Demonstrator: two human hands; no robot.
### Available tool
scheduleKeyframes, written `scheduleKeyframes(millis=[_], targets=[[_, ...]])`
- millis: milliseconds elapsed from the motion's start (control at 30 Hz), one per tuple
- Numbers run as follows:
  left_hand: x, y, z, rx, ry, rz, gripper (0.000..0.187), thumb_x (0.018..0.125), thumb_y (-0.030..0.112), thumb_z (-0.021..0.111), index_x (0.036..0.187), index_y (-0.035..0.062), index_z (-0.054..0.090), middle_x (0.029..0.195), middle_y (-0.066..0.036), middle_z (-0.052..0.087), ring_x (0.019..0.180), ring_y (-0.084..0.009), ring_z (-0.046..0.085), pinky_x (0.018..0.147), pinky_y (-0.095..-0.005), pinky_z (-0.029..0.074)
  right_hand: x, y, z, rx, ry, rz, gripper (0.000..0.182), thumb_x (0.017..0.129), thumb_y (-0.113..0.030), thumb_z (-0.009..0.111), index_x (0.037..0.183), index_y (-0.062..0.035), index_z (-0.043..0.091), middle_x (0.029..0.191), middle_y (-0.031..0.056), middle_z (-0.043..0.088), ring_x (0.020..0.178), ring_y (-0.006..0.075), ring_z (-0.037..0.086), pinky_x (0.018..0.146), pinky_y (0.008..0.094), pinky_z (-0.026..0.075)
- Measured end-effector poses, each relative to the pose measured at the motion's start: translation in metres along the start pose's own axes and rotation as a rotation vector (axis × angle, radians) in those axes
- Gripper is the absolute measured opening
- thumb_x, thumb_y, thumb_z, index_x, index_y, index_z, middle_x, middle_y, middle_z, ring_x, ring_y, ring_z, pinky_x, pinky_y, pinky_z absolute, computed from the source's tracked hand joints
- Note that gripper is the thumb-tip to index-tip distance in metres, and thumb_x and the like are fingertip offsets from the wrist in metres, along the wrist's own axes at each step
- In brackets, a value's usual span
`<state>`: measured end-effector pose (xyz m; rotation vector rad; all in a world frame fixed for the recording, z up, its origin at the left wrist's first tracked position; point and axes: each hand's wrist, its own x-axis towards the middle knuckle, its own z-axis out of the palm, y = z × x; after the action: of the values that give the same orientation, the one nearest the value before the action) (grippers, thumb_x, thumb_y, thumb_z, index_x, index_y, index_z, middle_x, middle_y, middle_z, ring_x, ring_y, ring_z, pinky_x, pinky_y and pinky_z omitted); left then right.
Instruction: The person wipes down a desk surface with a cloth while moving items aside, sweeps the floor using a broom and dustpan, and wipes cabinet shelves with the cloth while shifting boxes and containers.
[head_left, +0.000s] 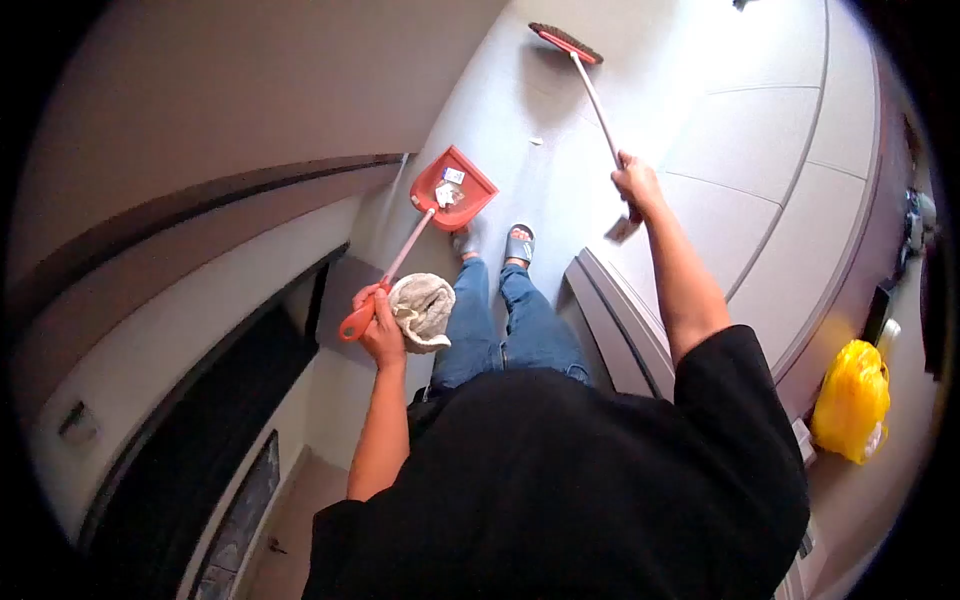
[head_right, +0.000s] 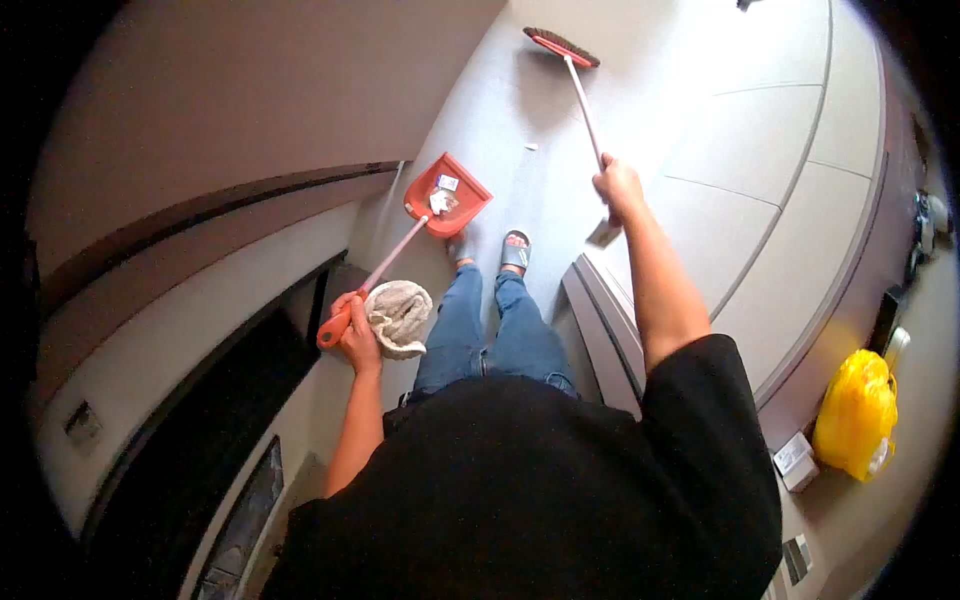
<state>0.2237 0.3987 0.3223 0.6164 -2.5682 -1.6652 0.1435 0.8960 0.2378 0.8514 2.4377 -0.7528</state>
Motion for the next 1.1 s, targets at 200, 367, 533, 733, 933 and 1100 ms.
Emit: scheduleKeyframes(millis=[200, 367, 533, 733, 933, 1100], targets=[[0.003, 0.002, -0.013, 0.053, -0.022, 0.035, 0.02, 0.103, 0.02, 0.058, 0.11, 0.0015, 0.061, 0.104, -0.01, 0.067, 0.096, -0.0217, 0.063, 0.089, -0.0338, 0.049, -0.011, 0.03, 0.022, -0.012, -0.124, 0.022, 0.043, 0.085, -0.005, 0.055, 0.127, -0.0068, 0.061, 0.095, 0.0253, 0.07, 0.085, 0.0387, 0.071, 0.073, 0.0484, 0.057], [0.005, -0.011, -0.016, 0.08, -0.062, 0.012, 0.02, 0.104, 0.02, 0.056, 0.111, 0.002, 0.059, 0.111, -0.011, 0.066, 0.101, -0.02, 0.062, 0.094, -0.0326, 0.047, -0.136, 0.048, 0.071, -0.052, -0.163, 0.051, 0.041, 0.083, -0.006, 0.058, 0.124, -0.0077, 0.061, 0.103, 0.0264, 0.069, 0.097, 0.0427, 0.068, 0.084, 0.0524, 0.054], [0.006, -0.024, -0.018, 0.098, -0.096, 0.063, 0.02, 0.103, 0.021, 0.057, 0.109, 0.0027, 0.062, 0.104, -0.01, 0.068, 0.097, -0.0207, 0.065, 0.089, -0.0328, 0.049, -0.233, 0.055, 0.057, -0.122, -0.161, -0.005, 0.054, 0.085, -0.009, 0.056, 0.138, -0.0173, 0.057, 0.103, 0.026, 0.069, 0.096, 0.0435, 0.068, 0.085, 0.0518, 0.054], [0.008, -0.031, -0.028, 0.091, -0.115, 0.096, 0.019, 0.103, 0.02, 0.058, 0.108, 0.0024, 0.062, 0.1, -0.01, 0.069, 0.093, -0.021, 0.066, 0.086, -0.033, 0.051, -0.198, 0.065, 0.038, -0.124, 0.004, -0.068, 0.051, 0.088, -0.012, 0.054, 0.137, -0.0224, 0.058, 0.098, 0.0264, 0.069, 0.088, 0.0456, 0.068, 0.076, 0.0539, 0.054], [0.011, -0.018, -0.025, 0.05, -0.14, 0.053, 0.019, 0.102, 0.02, 0.059, 0.108, 0.0017, 0.062, 0.104, -0.01, 0.069, 0.093, -0.0198, 0.065, 0.086, -0.0324, 0.051, -0.062, 0.036, 0.054, -0.085, -0.088, -0.135, 0.049, 0.082, -0.007, 0.057, 0.13, -0.0163, 0.064, 0.105, 0.0243, 0.07, 0.097, 0.0407, 0.069, 0.083, 0.0498, 0.056], [0.018, -0.036, -0.024, 0.09, -0.208, 0.149, 0.016, 0.1, 0.018, 0.06, 0.106, 0.003, 0.063, 0.102, -0.011, 0.069, 0.092, -0.0212, 0.065, 0.085, -0.0333, 0.051, -0.123, 0.055, 0.091, -0.301, -0.106, -0.148, 0.045, 0.089, -0.01, 0.052, 0.131, -0.0205, 0.063, 0.1, 0.0218, 0.071, 0.094, 0.0397, 0.07, 0.081, 0.0513, 0.056]])
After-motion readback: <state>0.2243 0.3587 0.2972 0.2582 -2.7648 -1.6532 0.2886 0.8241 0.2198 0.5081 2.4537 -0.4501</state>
